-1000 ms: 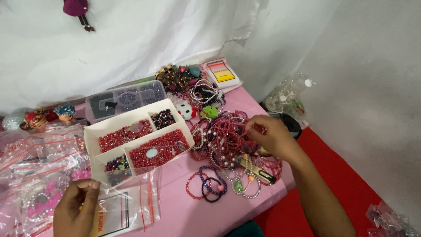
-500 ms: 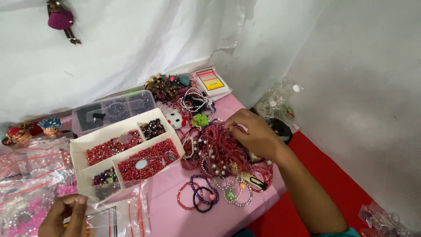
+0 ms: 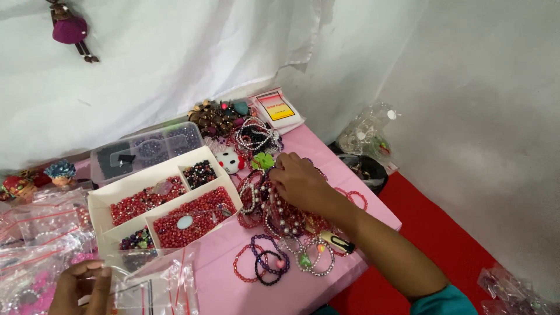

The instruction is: Packaging small jewelry items into individual plastic bags at a workshop table

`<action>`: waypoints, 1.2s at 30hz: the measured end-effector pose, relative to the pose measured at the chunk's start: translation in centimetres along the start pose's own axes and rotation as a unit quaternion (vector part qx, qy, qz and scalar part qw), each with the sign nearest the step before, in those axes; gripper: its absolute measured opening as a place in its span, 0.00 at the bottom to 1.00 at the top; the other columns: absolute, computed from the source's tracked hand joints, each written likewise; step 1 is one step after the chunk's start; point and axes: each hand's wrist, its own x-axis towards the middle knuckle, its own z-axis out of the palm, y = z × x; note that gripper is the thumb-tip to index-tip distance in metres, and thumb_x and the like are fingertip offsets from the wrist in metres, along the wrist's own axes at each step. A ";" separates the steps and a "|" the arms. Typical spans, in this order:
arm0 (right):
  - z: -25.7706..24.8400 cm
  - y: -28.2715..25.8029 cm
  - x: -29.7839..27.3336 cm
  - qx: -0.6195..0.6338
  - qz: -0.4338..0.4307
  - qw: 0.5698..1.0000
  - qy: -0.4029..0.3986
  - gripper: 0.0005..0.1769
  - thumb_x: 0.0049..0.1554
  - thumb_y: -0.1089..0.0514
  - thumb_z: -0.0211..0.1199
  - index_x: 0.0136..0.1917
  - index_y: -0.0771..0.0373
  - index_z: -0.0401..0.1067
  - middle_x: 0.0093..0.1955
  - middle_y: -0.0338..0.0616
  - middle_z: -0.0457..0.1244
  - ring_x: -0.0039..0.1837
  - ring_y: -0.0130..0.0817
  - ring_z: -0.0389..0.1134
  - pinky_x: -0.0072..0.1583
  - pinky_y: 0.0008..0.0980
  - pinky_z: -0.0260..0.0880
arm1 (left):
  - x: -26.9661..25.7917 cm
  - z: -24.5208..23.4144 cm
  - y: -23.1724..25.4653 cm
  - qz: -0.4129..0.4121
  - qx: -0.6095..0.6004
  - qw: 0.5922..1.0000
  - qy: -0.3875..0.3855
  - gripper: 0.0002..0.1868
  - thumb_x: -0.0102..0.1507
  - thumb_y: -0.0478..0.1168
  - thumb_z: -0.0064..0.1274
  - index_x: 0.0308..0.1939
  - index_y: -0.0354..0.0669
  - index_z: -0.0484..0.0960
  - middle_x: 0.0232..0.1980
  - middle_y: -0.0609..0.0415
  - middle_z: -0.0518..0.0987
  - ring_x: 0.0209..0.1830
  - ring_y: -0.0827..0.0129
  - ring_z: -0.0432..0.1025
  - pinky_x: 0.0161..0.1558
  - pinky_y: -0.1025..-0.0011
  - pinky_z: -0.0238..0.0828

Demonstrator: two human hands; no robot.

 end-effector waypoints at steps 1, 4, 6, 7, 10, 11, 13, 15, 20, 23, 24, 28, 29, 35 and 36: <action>-2.8 -1.5 0.5 0.000 -0.001 1.000 0.001 0.03 0.58 0.60 0.61 0.45 0.57 0.76 0.52 0.47 0.59 0.53 0.46 0.59 0.42 0.45 0.60 | 0.0 0.0 0.7 0.001 0.000 1.000 0.001 0.14 0.73 0.40 0.55 0.61 0.40 0.78 0.47 0.45 0.81 0.41 0.58 0.75 0.41 0.64 0.67; -9.2 -4.6 1.0 0.138 0.136 0.975 -0.108 0.09 0.62 0.53 0.54 0.48 0.56 0.73 0.59 0.43 0.62 0.60 0.35 0.60 0.59 0.39 0.66 | -0.6 0.2 1.7 -0.037 0.016 0.999 -0.003 0.17 0.72 0.40 0.56 0.62 0.37 0.78 0.49 0.42 0.80 0.44 0.56 0.75 0.44 0.59 0.71; -11.2 -4.2 0.7 0.213 0.088 0.973 0.003 0.07 0.63 0.53 0.55 0.49 0.55 0.73 0.53 0.43 0.66 0.54 0.36 0.65 0.56 0.38 0.65 | -0.9 0.5 1.1 0.001 -0.004 1.000 0.013 0.16 0.71 0.38 0.57 0.62 0.39 0.77 0.49 0.48 0.79 0.40 0.59 0.73 0.42 0.64 0.70; -12.3 -4.3 0.7 0.214 0.088 0.973 0.003 0.07 0.63 0.53 0.55 0.49 0.55 0.73 0.53 0.43 0.66 0.54 0.36 0.65 0.56 0.38 0.65 | -0.9 0.4 1.3 0.000 -0.004 1.000 0.012 0.16 0.71 0.38 0.57 0.62 0.39 0.77 0.49 0.48 0.79 0.40 0.59 0.73 0.42 0.64 0.70; -15.3 -5.3 0.6 0.277 0.052 0.957 0.074 0.04 0.61 0.58 0.57 0.45 0.56 0.71 0.45 0.36 0.66 0.47 0.29 0.65 0.50 0.30 0.65 | -1.3 0.2 2.4 0.036 0.038 0.999 0.014 0.17 0.70 0.39 0.58 0.62 0.40 0.79 0.49 0.46 0.81 0.41 0.62 0.74 0.40 0.62 0.72; -16.2 -5.8 0.4 0.288 0.059 0.951 0.093 0.03 0.62 0.57 0.59 0.47 0.56 0.72 0.44 0.35 0.66 0.46 0.27 0.64 0.49 0.28 0.64 | -1.5 0.1 3.2 0.027 0.040 0.999 0.009 0.17 0.70 0.39 0.57 0.62 0.39 0.79 0.49 0.45 0.80 0.42 0.60 0.74 0.40 0.61 0.72; -17.5 -6.9 0.4 0.298 0.064 0.946 0.110 0.04 0.62 0.57 0.60 0.50 0.56 0.73 0.44 0.34 0.66 0.46 0.25 0.64 0.48 0.27 0.63 | -1.7 0.1 3.6 0.018 0.042 0.999 0.005 0.16 0.71 0.38 0.56 0.62 0.38 0.78 0.49 0.44 0.80 0.43 0.58 0.74 0.40 0.61 0.71; -18.1 -8.1 0.5 0.328 0.039 0.936 0.118 0.04 0.62 0.56 0.60 0.49 0.57 0.73 0.44 0.36 0.66 0.46 0.27 0.65 0.49 0.28 0.66 | -1.5 0.1 2.6 0.072 0.051 0.996 0.014 0.17 0.69 0.36 0.57 0.61 0.37 0.78 0.53 0.48 0.79 0.39 0.63 0.72 0.36 0.64 0.71; -17.9 -11.6 0.3 0.352 -0.015 0.931 0.091 0.06 0.60 0.55 0.62 0.49 0.58 0.74 0.43 0.35 0.64 0.45 0.26 0.63 0.49 0.27 0.64 | 0.9 -0.5 -0.4 0.191 0.214 0.958 0.017 0.27 0.61 0.50 0.59 0.61 0.41 0.80 0.49 0.46 0.81 0.46 0.54 0.77 0.53 0.53 0.71; -15.8 -13.9 0.1 0.410 -0.013 0.910 0.058 0.06 0.59 0.55 0.63 0.48 0.58 0.76 0.36 0.33 0.62 0.39 0.23 0.60 0.44 0.26 0.62 | 0.3 -0.8 0.8 0.273 0.198 0.941 0.002 0.30 0.59 0.50 0.57 0.60 0.35 0.78 0.49 0.40 0.78 0.46 0.49 0.74 0.53 0.54 0.70; -14.8 -14.9 0.0 0.458 0.022 0.888 0.017 0.08 0.58 0.53 0.63 0.47 0.58 0.78 0.32 0.32 0.63 0.34 0.21 0.61 0.40 0.25 0.61 | -0.1 -1.1 1.4 0.318 0.151 0.936 -0.020 0.28 0.60 0.46 0.56 0.59 0.30 0.75 0.52 0.35 0.77 0.46 0.46 0.73 0.50 0.55 0.70; -8.9 -17.1 0.2 0.550 -0.091 0.825 -0.092 0.07 0.63 0.58 0.60 0.53 0.61 0.73 0.45 0.42 0.68 0.44 0.29 0.70 0.45 0.28 0.74 | -2.4 -1.0 3.1 0.278 0.047 0.956 -0.081 0.21 0.61 0.49 0.55 0.56 0.47 0.78 0.58 0.50 0.79 0.59 0.59 0.72 0.60 0.64 0.67; -7.4 -17.6 0.3 0.581 -0.096 0.802 -0.103 0.07 0.63 0.58 0.62 0.54 0.61 0.72 0.45 0.40 0.66 0.46 0.27 0.67 0.47 0.26 0.69 | -2.7 -1.0 4.0 0.302 0.034 0.946 -0.117 0.23 0.64 0.55 0.48 0.58 0.50 0.79 0.59 0.53 0.80 0.60 0.60 0.72 0.61 0.62 0.65; -1.2 -17.2 2.3 0.645 -0.077 0.749 -0.130 0.09 0.63 0.54 0.61 0.51 0.62 0.71 0.43 0.43 0.68 0.44 0.31 0.72 0.49 0.32 0.79 | -3.1 -0.4 5.0 0.287 -0.022 0.942 -0.171 0.13 0.64 0.48 0.55 0.50 0.50 0.84 0.48 0.57 0.85 0.49 0.64 0.77 0.51 0.66 0.69; 0.1 -16.7 2.6 0.682 -0.020 0.723 -0.112 0.09 0.60 0.54 0.64 0.49 0.61 0.72 0.40 0.42 0.69 0.42 0.33 0.73 0.49 0.35 0.79 | -3.2 -0.3 5.0 0.246 -0.031 0.952 -0.181 0.11 0.66 0.49 0.52 0.41 0.51 0.86 0.41 0.58 0.86 0.44 0.67 0.77 0.47 0.70 0.69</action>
